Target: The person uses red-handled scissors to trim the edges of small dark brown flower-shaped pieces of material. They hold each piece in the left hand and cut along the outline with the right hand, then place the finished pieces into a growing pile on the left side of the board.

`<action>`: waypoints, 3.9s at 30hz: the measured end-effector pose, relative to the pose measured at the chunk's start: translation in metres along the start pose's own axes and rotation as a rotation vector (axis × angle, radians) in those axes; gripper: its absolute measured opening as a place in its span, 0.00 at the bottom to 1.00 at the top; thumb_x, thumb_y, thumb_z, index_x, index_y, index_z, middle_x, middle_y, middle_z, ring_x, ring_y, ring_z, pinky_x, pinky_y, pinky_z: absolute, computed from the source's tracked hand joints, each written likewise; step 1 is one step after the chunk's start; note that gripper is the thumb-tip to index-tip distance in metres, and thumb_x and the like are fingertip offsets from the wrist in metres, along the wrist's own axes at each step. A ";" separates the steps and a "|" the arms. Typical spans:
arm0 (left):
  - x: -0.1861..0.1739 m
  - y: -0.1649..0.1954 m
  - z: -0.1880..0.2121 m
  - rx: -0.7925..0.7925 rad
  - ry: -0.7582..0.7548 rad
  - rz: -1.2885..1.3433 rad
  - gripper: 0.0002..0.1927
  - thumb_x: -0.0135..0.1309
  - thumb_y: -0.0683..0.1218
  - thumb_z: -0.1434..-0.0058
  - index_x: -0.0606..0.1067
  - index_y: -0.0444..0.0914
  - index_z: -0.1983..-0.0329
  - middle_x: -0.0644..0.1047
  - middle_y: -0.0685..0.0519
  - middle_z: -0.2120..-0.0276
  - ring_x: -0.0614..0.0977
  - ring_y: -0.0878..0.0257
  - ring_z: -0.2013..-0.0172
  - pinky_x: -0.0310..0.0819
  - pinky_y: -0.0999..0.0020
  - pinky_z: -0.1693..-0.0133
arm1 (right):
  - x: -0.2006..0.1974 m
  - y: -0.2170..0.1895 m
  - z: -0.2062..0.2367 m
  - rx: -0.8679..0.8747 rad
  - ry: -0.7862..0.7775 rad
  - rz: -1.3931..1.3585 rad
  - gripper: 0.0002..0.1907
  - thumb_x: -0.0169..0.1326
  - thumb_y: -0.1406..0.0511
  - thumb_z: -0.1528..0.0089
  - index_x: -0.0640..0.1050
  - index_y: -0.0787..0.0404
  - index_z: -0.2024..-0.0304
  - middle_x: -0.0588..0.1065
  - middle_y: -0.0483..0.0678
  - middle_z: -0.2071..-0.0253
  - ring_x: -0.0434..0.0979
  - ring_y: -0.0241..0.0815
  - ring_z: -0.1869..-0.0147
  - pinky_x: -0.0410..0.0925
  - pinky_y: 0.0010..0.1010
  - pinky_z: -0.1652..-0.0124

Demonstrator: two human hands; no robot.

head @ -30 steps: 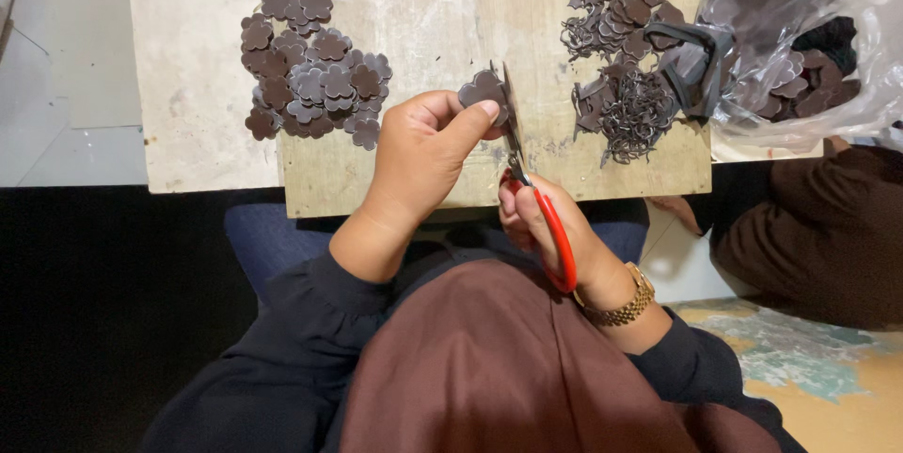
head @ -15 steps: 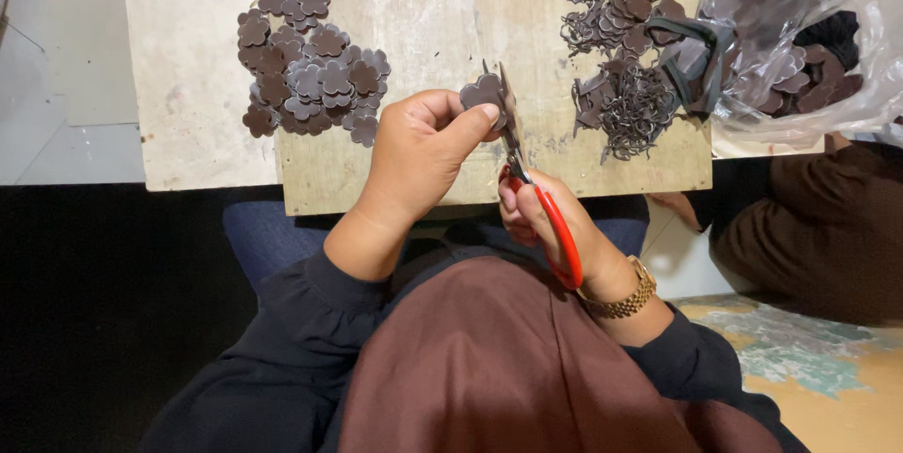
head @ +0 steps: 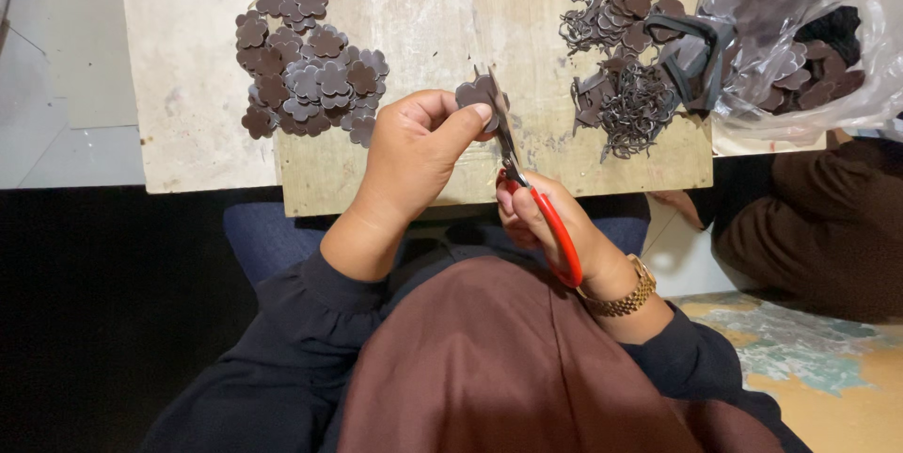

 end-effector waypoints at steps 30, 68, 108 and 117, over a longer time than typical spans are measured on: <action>-0.002 0.004 -0.004 0.079 -0.043 -0.006 0.05 0.58 0.39 0.35 0.77 0.33 0.58 0.80 0.56 0.66 0.78 0.73 0.65 0.74 0.77 0.61 | 0.000 0.001 -0.006 -0.066 -0.039 0.001 0.25 0.49 0.45 0.31 0.67 0.59 0.59 0.59 0.38 0.71 0.54 0.30 0.70 0.54 0.23 0.70; 0.020 -0.018 0.003 -0.176 -0.103 0.329 0.08 0.57 0.41 0.34 0.74 0.34 0.54 0.80 0.54 0.64 0.81 0.70 0.66 0.77 0.74 0.61 | 0.003 -0.018 -0.003 -0.169 -0.029 0.108 0.37 0.44 0.42 0.28 0.68 0.70 0.40 0.69 0.46 0.53 0.68 0.35 0.52 0.67 0.27 0.53; 0.030 -0.011 0.009 -0.184 -0.150 0.346 0.08 0.57 0.41 0.33 0.72 0.35 0.67 0.77 0.50 0.73 0.78 0.63 0.75 0.74 0.68 0.71 | -0.007 0.001 -0.007 -0.134 0.127 0.052 0.30 0.42 0.42 0.30 0.70 0.63 0.50 0.68 0.43 0.61 0.67 0.33 0.60 0.66 0.25 0.61; 0.025 -0.019 0.005 -0.125 -0.106 0.284 0.06 0.59 0.42 0.34 0.74 0.36 0.65 0.79 0.53 0.69 0.78 0.67 0.66 0.74 0.71 0.59 | -0.005 0.001 -0.006 -0.142 0.131 -0.025 0.24 0.44 0.47 0.28 0.69 0.61 0.55 0.63 0.41 0.66 0.60 0.31 0.65 0.59 0.22 0.65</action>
Point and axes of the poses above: each hand's wrist, its own z-axis away from the middle knuckle, its own x-axis out of the palm, y = z × x, the point moved 10 cm from there along -z, towards the middle knuckle
